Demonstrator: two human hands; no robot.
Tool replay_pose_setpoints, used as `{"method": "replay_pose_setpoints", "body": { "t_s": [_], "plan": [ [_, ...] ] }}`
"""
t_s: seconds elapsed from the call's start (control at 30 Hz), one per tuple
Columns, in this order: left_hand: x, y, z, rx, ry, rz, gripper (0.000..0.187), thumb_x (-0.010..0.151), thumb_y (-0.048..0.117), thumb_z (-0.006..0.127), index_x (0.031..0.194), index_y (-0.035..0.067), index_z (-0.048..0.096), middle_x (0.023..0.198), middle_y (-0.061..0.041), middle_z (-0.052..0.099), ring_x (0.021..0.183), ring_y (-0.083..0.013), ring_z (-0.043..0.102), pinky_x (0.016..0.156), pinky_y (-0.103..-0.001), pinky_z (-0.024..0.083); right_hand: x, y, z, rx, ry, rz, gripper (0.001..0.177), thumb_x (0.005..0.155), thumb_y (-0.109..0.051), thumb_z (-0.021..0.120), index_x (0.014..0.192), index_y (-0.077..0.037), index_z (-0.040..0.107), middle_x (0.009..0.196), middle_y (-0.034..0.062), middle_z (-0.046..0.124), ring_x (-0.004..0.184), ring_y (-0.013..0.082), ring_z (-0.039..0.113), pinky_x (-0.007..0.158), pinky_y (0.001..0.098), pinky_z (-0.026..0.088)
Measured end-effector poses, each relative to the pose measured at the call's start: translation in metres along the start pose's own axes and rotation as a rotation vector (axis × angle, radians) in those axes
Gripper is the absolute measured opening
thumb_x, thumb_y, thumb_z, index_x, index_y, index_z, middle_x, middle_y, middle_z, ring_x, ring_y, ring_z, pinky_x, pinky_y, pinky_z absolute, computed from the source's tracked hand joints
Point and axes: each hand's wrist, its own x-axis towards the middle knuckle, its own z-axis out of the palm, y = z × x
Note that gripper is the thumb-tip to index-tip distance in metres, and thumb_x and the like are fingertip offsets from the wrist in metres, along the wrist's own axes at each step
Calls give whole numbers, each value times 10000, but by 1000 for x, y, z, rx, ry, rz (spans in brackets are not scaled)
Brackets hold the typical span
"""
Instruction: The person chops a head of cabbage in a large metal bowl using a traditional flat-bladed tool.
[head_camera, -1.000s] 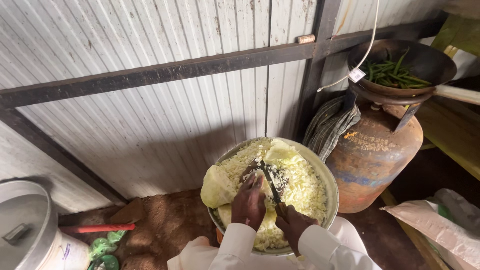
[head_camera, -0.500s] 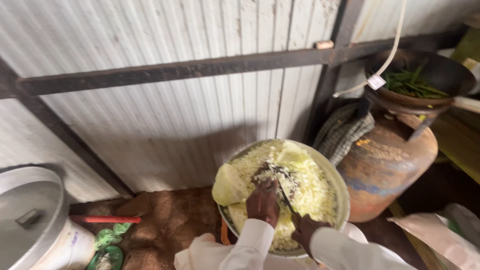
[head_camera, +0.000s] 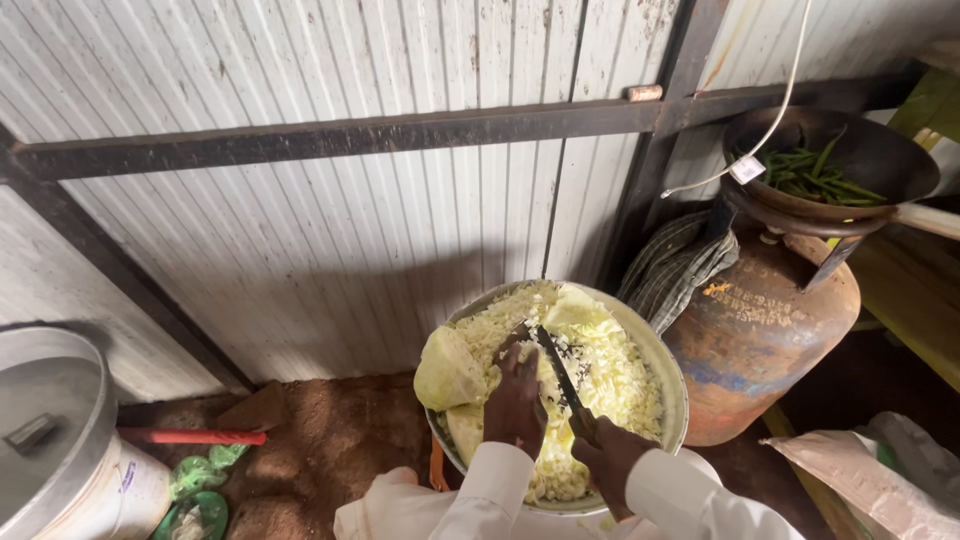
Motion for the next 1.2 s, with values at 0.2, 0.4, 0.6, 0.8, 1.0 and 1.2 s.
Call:
{"method": "replay_pose_setpoints", "body": {
  "t_s": [0.2,0.4,0.6,0.8,1.0,1.2],
  "plan": [
    [0,-2,9,-48,165,-25,346,903,21,579,1238,-53,620,1366,-251,576,1103,-429,660,881,-463,579,-1,-27,3,-57,-66,40,423,920,-517,577,1120,-149,635,730,42,749,706,175,755,750,330,579],
    [1,-8,13,89,236,51,342,794,-38,599,1115,-39,718,1167,-189,698,1168,-385,605,901,-436,565,30,-6,23,-113,-42,73,411,941,-480,606,1153,-128,606,827,75,732,772,220,746,774,354,574],
    [3,-14,22,56,243,44,370,760,-24,606,1107,-3,734,1155,-172,704,1110,-380,617,851,-435,575,76,50,60,-550,-1,-103,540,973,-491,665,1199,-20,526,967,140,711,941,322,716,879,427,540],
    [9,-29,37,66,235,13,314,796,-7,634,1096,-8,725,1179,-223,667,1109,-403,609,889,-460,568,22,47,26,-386,60,-90,489,871,-527,691,1107,-105,617,931,80,729,902,242,750,869,363,577],
    [-1,-12,26,5,206,3,394,730,-68,602,1099,-10,728,1173,-186,694,1121,-384,609,895,-444,560,-24,6,-10,-192,-68,66,459,889,-524,597,1138,-139,623,789,58,748,777,216,779,784,353,587],
    [2,-13,21,-131,289,-48,270,818,-10,625,1048,12,765,1087,-172,716,994,-358,684,873,-426,570,-6,-9,-9,-222,-57,-13,456,910,-538,568,1090,-123,628,746,39,750,742,190,746,778,341,555]
  ]
}}
